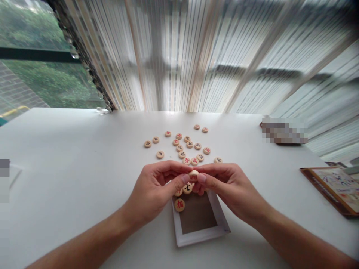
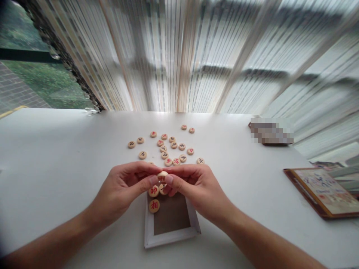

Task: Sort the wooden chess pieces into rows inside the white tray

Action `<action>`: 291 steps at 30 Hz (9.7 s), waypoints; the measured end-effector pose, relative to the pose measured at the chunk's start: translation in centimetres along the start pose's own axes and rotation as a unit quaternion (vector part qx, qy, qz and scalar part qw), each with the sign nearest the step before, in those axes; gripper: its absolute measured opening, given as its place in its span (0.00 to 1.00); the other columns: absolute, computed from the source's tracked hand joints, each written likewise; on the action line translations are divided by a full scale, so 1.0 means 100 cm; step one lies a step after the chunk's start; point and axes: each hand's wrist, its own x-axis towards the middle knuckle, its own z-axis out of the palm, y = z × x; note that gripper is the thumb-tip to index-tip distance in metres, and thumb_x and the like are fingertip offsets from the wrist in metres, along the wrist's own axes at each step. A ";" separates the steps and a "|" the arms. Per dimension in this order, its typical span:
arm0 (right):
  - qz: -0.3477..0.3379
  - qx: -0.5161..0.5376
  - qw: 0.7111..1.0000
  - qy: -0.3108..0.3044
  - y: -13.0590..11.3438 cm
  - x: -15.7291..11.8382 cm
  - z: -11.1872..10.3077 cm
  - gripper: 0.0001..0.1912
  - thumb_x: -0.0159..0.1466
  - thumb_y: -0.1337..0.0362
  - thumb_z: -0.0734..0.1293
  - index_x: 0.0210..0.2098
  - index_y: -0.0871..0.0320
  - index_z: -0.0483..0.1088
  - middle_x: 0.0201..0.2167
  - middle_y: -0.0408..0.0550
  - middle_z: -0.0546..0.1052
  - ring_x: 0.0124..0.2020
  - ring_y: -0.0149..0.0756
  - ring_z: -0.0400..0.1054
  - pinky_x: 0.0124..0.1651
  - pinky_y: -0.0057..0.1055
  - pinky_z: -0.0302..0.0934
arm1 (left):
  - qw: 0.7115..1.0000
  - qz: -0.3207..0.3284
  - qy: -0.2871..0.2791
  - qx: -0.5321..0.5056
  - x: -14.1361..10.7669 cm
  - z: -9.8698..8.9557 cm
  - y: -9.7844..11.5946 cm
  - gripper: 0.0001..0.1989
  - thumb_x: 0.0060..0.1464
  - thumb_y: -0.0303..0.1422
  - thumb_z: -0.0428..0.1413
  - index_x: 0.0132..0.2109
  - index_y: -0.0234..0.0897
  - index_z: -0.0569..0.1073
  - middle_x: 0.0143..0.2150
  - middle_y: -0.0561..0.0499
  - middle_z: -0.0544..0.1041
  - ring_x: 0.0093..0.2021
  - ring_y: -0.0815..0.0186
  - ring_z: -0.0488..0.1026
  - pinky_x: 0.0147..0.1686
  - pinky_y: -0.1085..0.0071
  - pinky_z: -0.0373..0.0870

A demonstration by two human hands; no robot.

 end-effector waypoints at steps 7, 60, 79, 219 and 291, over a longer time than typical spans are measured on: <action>0.006 0.029 0.999 -0.028 0.002 -0.001 -0.002 0.14 0.65 0.58 0.80 0.50 0.52 0.86 0.30 0.48 0.85 0.29 0.31 0.74 0.35 0.27 0.72 | 0.998 -0.008 -0.028 -0.060 0.001 0.000 -0.002 0.11 0.61 0.23 0.67 0.49 0.40 0.87 0.40 0.49 0.89 0.37 0.66 0.87 0.42 0.76 0.85; 0.059 0.016 0.998 -0.021 -0.006 -0.006 0.005 0.15 0.52 0.63 0.86 0.39 0.56 0.89 0.26 0.47 0.83 0.23 0.25 0.69 0.26 0.18 0.66 | 0.945 0.206 -0.039 0.253 -0.010 -0.004 -0.005 0.12 0.60 0.23 0.68 0.50 0.37 0.86 0.39 0.50 0.88 0.36 0.69 0.81 0.40 0.77 0.77; -0.001 -0.035 0.998 -0.060 -0.014 -0.008 0.006 0.10 0.62 0.60 0.82 0.42 0.56 0.88 0.27 0.47 0.82 0.26 0.29 0.72 0.30 0.22 0.69 | 0.960 0.181 -0.027 0.214 -0.011 -0.004 -0.004 0.10 0.57 0.25 0.71 0.47 0.37 0.87 0.37 0.49 0.88 0.35 0.67 0.82 0.38 0.75 0.78; 0.059 0.010 0.996 -0.062 -0.014 -0.009 0.010 0.19 0.57 0.55 0.83 0.29 0.60 0.74 0.22 0.41 0.74 0.20 0.25 0.62 0.23 0.22 0.59 | 0.967 0.146 -0.075 0.193 -0.013 -0.003 -0.004 0.15 0.59 0.27 0.69 0.53 0.35 0.84 0.38 0.46 0.86 0.36 0.64 0.81 0.38 0.71 0.78; -0.283 -0.519 0.793 -0.148 0.020 -0.007 0.003 0.05 0.70 0.64 0.74 0.40 0.60 0.77 0.37 0.50 0.79 0.38 0.42 0.66 0.43 0.37 0.62 | 0.924 0.240 0.050 0.294 -0.001 -0.020 -0.011 0.15 0.59 0.14 0.58 0.44 0.37 0.82 0.41 0.51 0.81 0.40 0.68 0.78 0.40 0.72 0.75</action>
